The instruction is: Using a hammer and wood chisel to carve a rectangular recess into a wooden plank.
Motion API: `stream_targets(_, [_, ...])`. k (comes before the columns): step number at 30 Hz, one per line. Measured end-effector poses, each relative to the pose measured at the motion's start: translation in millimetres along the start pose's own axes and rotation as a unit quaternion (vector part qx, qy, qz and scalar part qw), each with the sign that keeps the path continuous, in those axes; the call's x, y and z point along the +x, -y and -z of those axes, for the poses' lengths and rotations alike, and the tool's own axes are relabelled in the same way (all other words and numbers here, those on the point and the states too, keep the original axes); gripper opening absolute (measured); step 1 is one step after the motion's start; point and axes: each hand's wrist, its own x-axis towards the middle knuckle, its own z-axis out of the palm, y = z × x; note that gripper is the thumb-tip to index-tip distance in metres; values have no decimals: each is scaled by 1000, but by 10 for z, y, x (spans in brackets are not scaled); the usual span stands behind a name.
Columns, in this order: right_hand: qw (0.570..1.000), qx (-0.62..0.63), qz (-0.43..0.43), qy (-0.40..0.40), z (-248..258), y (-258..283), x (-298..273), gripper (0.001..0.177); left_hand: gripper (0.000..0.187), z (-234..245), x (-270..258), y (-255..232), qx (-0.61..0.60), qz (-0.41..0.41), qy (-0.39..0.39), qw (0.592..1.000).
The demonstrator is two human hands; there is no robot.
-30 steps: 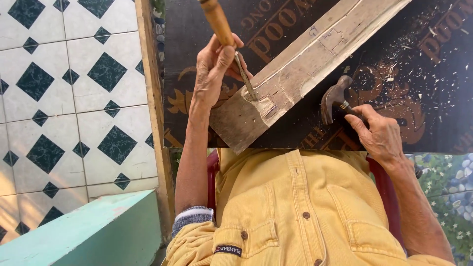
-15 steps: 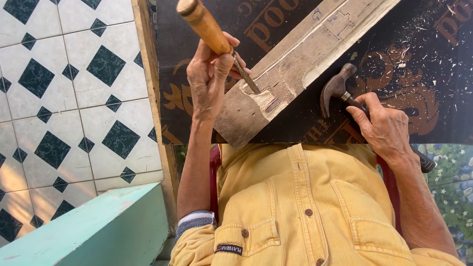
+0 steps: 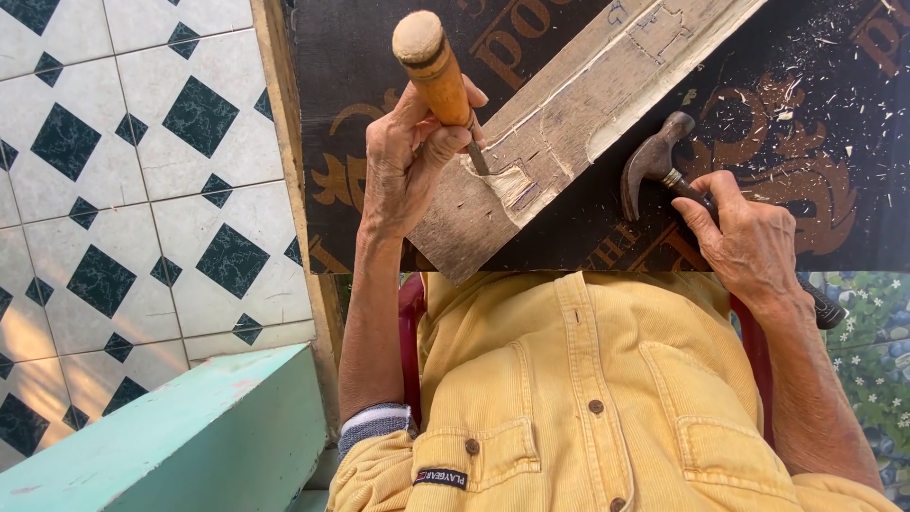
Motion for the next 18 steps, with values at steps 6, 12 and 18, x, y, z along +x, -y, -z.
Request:
stream_targets(6, [1000, -8, -3, 2, 1, -2, 2, 30, 36, 10, 7, 17, -17, -5, 15, 1000])
stream_targets(12, [1000, -6, -9, 5, -3, -3, -6, 30, 33, 0, 8, -37, 42, -44, 56, 997])
stream_targets(18, [1000, -5, -5, -6, 20, 7, 6, 29, 29, -15, -7, -132, 62, -32, 64, 996])
